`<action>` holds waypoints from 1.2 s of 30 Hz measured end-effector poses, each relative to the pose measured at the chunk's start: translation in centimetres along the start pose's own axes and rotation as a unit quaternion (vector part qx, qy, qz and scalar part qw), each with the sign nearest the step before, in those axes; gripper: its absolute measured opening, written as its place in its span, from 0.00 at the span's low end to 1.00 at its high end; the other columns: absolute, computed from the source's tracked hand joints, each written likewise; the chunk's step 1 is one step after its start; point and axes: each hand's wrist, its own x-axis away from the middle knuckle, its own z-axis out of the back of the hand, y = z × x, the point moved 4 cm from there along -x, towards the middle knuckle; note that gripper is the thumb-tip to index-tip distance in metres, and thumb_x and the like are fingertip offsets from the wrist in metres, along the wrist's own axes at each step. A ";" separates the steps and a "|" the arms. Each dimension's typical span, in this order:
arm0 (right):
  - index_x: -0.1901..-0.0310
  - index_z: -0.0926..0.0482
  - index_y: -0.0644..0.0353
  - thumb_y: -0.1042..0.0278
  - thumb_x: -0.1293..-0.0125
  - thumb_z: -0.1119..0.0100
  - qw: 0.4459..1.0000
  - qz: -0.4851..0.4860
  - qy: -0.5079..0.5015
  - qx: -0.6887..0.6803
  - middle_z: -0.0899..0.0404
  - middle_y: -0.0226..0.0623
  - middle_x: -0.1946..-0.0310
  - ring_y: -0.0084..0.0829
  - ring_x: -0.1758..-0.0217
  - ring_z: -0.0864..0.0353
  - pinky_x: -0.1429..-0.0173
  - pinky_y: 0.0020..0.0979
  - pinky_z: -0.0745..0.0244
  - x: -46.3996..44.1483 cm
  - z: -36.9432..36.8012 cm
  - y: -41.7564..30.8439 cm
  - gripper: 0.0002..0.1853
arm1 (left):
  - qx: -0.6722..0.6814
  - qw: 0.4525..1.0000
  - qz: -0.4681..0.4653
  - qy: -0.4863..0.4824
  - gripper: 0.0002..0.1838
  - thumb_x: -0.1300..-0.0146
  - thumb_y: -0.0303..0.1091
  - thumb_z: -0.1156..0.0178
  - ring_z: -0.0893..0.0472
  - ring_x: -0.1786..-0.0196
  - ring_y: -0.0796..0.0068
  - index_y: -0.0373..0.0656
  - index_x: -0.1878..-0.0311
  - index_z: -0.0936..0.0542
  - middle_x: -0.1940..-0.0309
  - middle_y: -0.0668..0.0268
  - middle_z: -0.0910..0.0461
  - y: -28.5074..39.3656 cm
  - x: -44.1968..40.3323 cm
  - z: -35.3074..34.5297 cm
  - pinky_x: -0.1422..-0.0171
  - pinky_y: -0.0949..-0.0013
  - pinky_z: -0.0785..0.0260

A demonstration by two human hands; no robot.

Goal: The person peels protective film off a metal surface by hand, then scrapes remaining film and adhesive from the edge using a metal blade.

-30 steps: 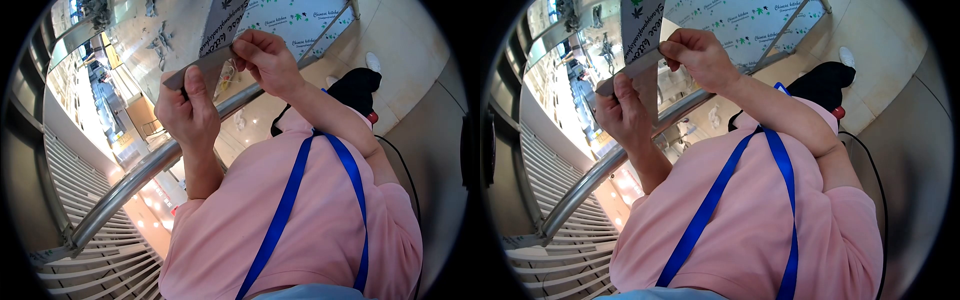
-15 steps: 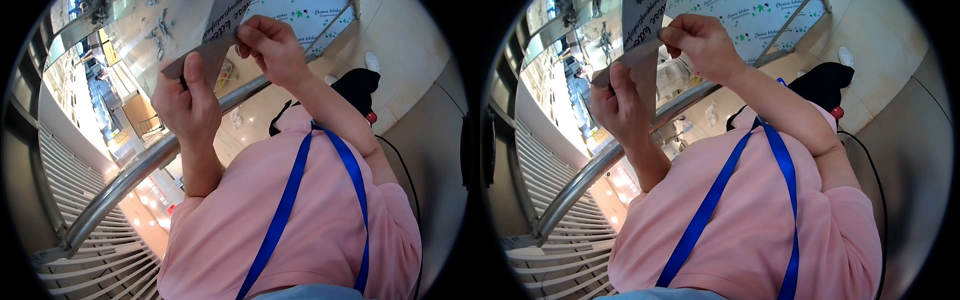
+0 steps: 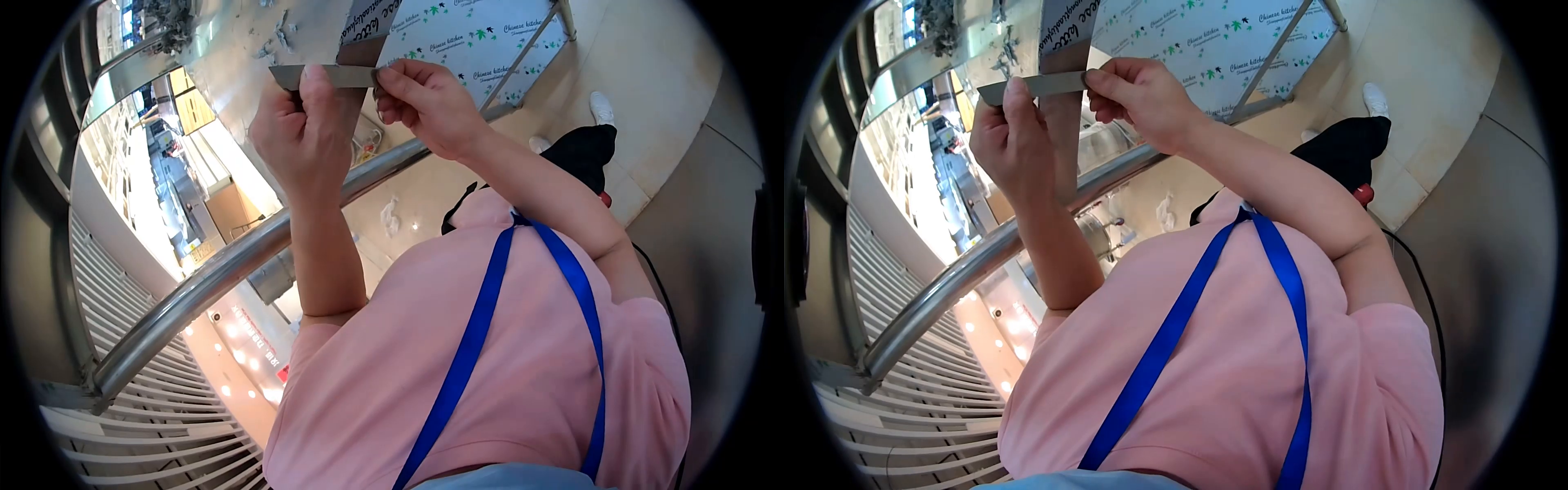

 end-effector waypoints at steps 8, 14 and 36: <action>0.74 0.29 0.63 0.66 0.41 0.49 0.996 0.021 0.014 -0.081 0.29 0.31 0.80 0.20 0.78 0.31 0.72 0.20 0.34 -1.0 -0.1 -1.0 0.09 | -0.032 0.998 -0.044 0.016 0.14 0.41 0.36 0.49 0.35 0.86 0.87 0.39 0.80 0.31 0.89 0.71 0.33 1.3 -0.6 -1.3 0.83 0.81 0.44; 0.74 0.29 0.63 0.65 0.41 0.49 0.995 0.016 0.030 -0.095 0.29 0.31 0.80 0.20 0.78 0.31 0.72 0.19 0.34 -1.1 -0.8 -1.3 0.10 | -0.074 0.995 -0.070 0.017 0.14 0.41 0.35 0.51 0.33 0.88 0.85 0.37 0.79 0.31 0.90 0.68 0.32 1.3 -1.2 -1.0 0.85 0.80 0.43; 0.71 0.28 0.58 0.71 0.58 0.38 0.543 0.557 0.056 0.626 0.29 0.34 0.74 0.36 0.71 0.29 0.67 0.30 0.33 1.0 -3.0 -6.9 0.11 | 0.426 0.891 0.096 0.124 0.11 0.44 0.34 0.56 0.43 0.90 0.85 0.41 0.80 0.36 0.91 0.73 0.41 -4.3 0.7 1.4 0.86 0.81 0.49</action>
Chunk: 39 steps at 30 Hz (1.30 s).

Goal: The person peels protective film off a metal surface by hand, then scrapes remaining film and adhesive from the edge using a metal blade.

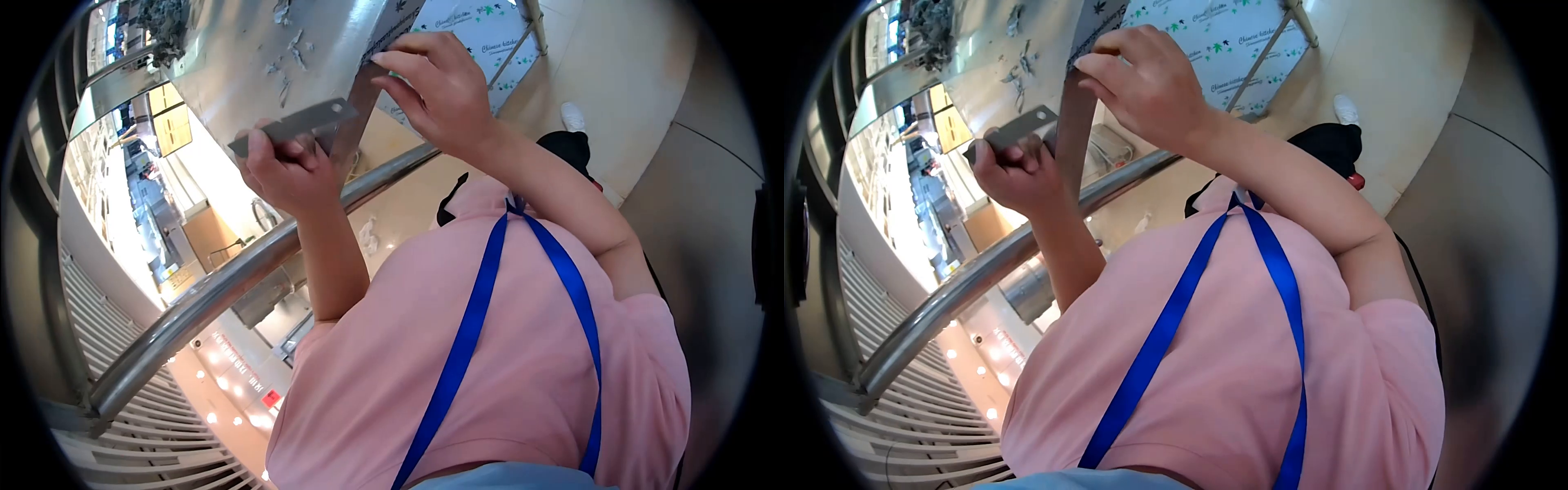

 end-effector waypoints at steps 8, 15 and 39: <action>0.72 0.29 0.63 0.78 0.55 0.41 0.995 0.036 -0.078 0.052 0.28 0.37 0.76 0.36 0.73 0.28 0.70 0.29 0.32 0.1 -0.5 0.2 0.07 | 0.162 0.986 0.040 0.013 0.08 0.45 0.35 0.51 0.44 0.91 0.83 0.43 0.77 0.34 0.89 0.70 0.39 -2.6 -0.2 0.7 0.87 0.81 0.51; 0.73 0.30 0.64 0.80 0.53 0.44 0.993 -0.015 -0.107 0.045 0.29 0.39 0.76 0.37 0.73 0.28 0.70 0.29 0.32 0.0 -0.4 0.3 0.06 | 0.186 0.982 0.034 0.001 0.09 0.47 0.33 0.50 0.44 0.92 0.82 0.41 0.78 0.33 0.89 0.68 0.37 -2.6 -0.1 0.2 0.88 0.80 0.52; 0.74 0.29 0.62 0.78 0.54 0.44 0.991 -0.045 -0.124 -0.007 0.29 0.38 0.78 0.38 0.74 0.29 0.71 0.32 0.33 1.3 -0.6 2.0 0.05 | 0.198 0.979 0.038 0.029 0.09 0.48 0.33 0.50 0.44 0.92 0.82 0.42 0.80 0.32 0.90 0.69 0.37 -3.0 -0.4 1.2 0.88 0.79 0.52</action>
